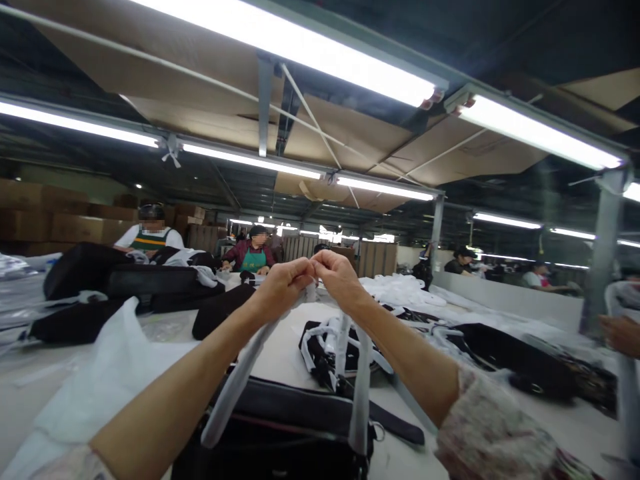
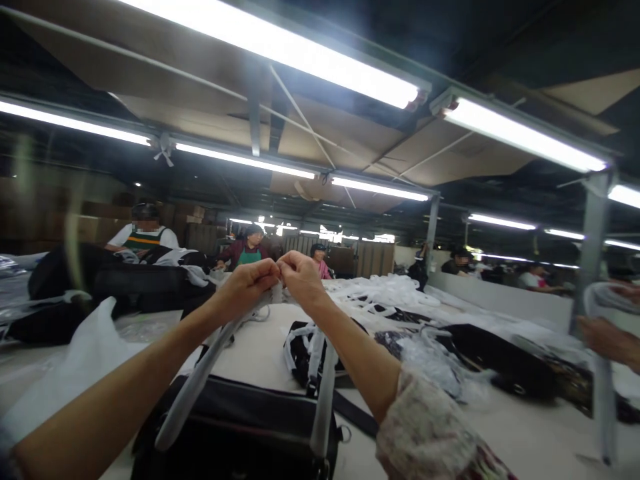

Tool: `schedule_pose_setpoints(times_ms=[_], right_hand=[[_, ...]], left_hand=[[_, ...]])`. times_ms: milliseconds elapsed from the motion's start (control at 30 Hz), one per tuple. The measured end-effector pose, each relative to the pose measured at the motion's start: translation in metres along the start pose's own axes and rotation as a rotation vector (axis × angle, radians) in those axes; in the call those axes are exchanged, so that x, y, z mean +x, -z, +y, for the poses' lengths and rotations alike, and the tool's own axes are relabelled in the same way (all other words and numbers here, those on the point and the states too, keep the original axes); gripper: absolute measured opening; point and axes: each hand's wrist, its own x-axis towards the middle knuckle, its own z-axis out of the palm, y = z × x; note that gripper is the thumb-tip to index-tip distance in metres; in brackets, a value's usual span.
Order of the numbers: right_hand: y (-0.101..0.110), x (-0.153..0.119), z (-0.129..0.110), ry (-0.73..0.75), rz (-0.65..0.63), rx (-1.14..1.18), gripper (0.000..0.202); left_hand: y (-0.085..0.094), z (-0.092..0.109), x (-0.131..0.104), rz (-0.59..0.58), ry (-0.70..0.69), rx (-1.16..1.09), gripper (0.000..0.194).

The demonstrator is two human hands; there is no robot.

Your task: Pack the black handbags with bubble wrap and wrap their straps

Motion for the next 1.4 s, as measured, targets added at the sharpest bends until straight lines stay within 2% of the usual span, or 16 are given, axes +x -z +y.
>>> schedule_pose_setpoints(times_ms=[133,233,367,467,600,800,867,967,1033,1100,1167,1233,1267,1333,1367,1400], right_hand=[[0.0,0.0,0.002,-0.02,0.001,0.054,0.019],[0.004,0.001,-0.004,-0.037,-0.062,0.121,0.027],[0.005,-0.003,-0.008,-0.033,-0.081,0.148,0.032],[0.001,-0.008,-0.006,0.013,-0.021,0.115,0.028],[0.0,-0.006,-0.001,0.072,0.095,0.076,0.025],[0.016,0.019,-0.007,0.022,0.108,0.117,0.027],[0.015,0.025,-0.015,0.019,0.113,0.131,0.022],[0.006,0.028,-0.026,0.057,0.148,0.151,0.019],[0.005,0.028,-0.029,0.061,0.167,0.203,0.019],[0.019,0.023,-0.027,0.035,0.163,0.27,0.016],[0.05,0.01,-0.02,-0.035,0.128,0.261,0.014],[0.089,-0.021,-0.007,-0.189,0.024,0.139,0.021],[0.107,-0.044,0.001,-0.318,-0.089,0.052,0.026],[0.129,-0.102,0.02,-0.676,-0.375,-0.05,0.034],[0.132,-0.134,0.031,-0.863,-0.481,-0.045,0.037],[0.13,-0.165,0.043,-1.021,-0.529,-0.045,0.045]], left_hand=[[0.002,0.0,-0.002,-0.059,-0.011,0.037,0.013],[0.004,-0.002,-0.003,0.03,0.023,0.016,0.004],[0.003,-0.009,-0.002,0.092,0.062,-0.056,0.012],[-0.004,-0.017,-0.004,0.042,0.076,-0.071,0.011],[-0.011,-0.022,-0.01,-0.126,0.057,-0.067,0.013],[0.006,-0.006,-0.015,-0.225,0.075,-0.001,0.021],[0.002,-0.004,-0.02,-0.228,0.064,0.159,0.019],[-0.01,-0.008,-0.027,-0.156,0.079,0.36,0.017],[-0.011,-0.012,-0.029,-0.161,0.105,0.353,0.021],[0.001,-0.017,-0.031,-0.189,0.122,0.303,0.028],[0.025,-0.025,-0.04,-0.18,0.196,0.188,0.04],[0.055,-0.039,-0.062,-0.12,0.365,0.043,0.046],[0.07,-0.049,-0.078,-0.105,0.473,-0.012,0.048],[0.091,-0.067,-0.117,-0.134,0.647,-0.019,0.049],[0.097,-0.075,-0.138,-0.185,0.739,-0.01,0.05],[0.099,-0.081,-0.158,-0.179,0.797,0.004,0.051]])
